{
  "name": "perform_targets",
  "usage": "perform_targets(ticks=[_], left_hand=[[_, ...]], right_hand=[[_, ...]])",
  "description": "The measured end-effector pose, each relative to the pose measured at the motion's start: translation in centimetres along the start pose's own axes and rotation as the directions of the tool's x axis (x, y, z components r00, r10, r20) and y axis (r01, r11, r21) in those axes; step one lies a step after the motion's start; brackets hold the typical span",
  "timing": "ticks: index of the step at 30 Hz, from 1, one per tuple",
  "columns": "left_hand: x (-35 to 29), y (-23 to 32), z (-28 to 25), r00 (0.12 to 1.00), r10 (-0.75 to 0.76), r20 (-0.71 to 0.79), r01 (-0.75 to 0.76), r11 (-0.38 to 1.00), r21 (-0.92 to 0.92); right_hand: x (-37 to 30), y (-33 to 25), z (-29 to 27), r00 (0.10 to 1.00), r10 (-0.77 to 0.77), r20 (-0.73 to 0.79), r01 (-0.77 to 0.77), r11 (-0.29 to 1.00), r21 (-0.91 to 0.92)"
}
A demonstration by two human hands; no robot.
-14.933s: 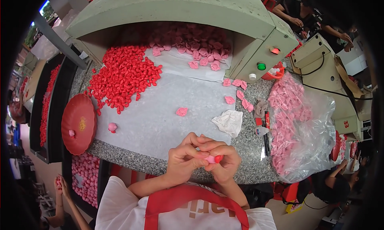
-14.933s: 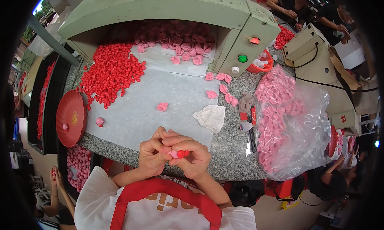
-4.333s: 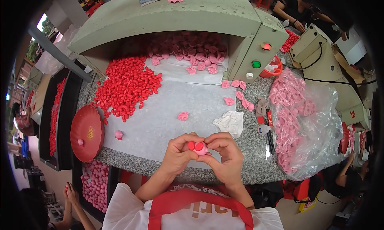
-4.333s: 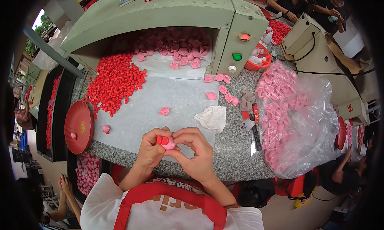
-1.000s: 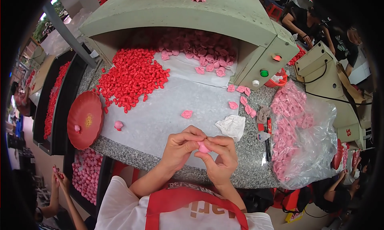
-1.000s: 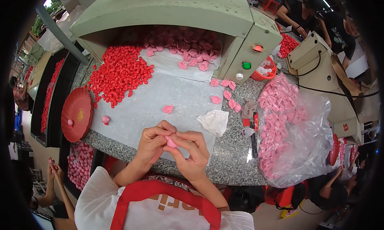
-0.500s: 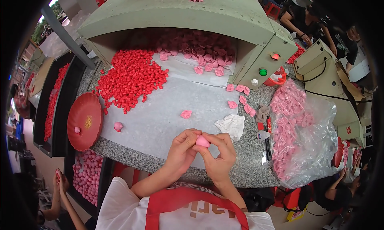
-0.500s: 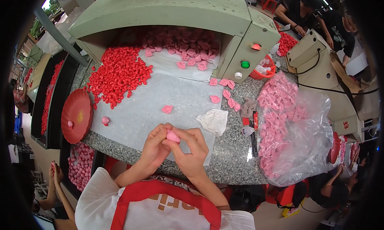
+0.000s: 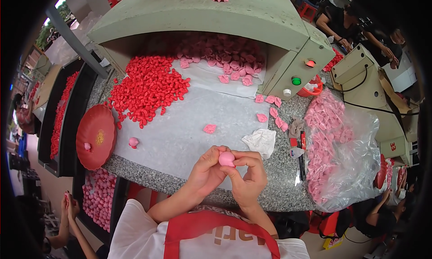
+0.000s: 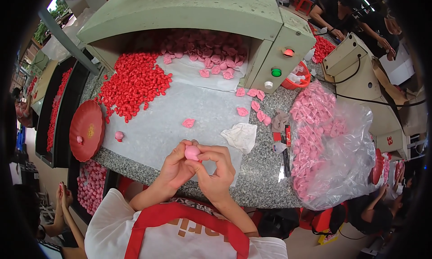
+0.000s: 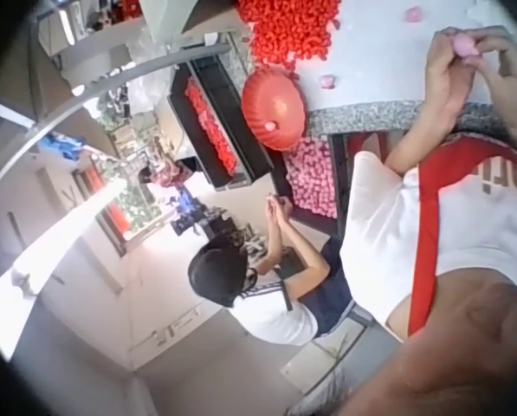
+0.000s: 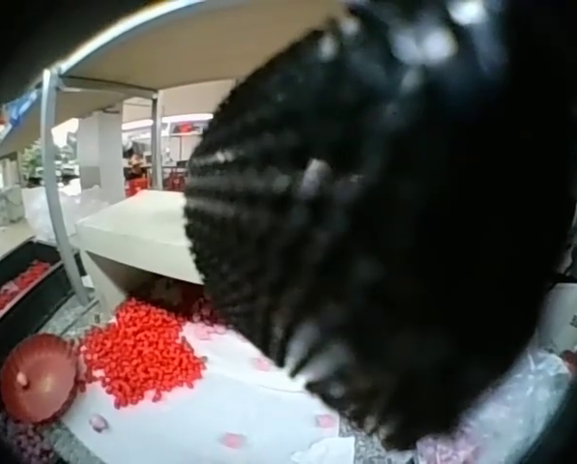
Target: Assemble small pink plastic toy components by applying liquid adhesive and joining the parts at a factory workstation.
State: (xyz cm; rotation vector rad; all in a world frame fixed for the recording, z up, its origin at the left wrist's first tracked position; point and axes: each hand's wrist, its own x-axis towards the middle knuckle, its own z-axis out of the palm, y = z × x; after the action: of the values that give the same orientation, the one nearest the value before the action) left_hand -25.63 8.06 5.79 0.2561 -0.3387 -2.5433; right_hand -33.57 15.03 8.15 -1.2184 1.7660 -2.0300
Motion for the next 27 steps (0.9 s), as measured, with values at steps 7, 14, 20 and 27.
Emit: perform_targets(ticks=[7,14,20,27], left_hand=[[0.0,1.6,0.8,0.985,0.006,-0.172,0.063,0.917,0.394],[-0.3,1.6,0.1,0.977,-0.042,-0.211,0.103,0.952,0.287],[-1.0,0.8,2.5,0.875,0.442,0.199,-0.363,0.327,0.872],[-0.9,2.4,1.2,0.936,0.298,0.186,-0.333,0.588,0.737]], right_hand=[[1.1,0.5,-1.7,0.868,0.49,0.075,-0.488,0.819,0.301],[1.9,0.5,-1.6,0.962,0.229,0.15,-0.247,0.962,0.117],[1.6,0.5,-1.9,0.803,0.566,0.187,-0.596,0.747,0.296],[1.5,-0.6,-0.8,0.959,0.198,0.201,-0.236,0.954,0.186]])
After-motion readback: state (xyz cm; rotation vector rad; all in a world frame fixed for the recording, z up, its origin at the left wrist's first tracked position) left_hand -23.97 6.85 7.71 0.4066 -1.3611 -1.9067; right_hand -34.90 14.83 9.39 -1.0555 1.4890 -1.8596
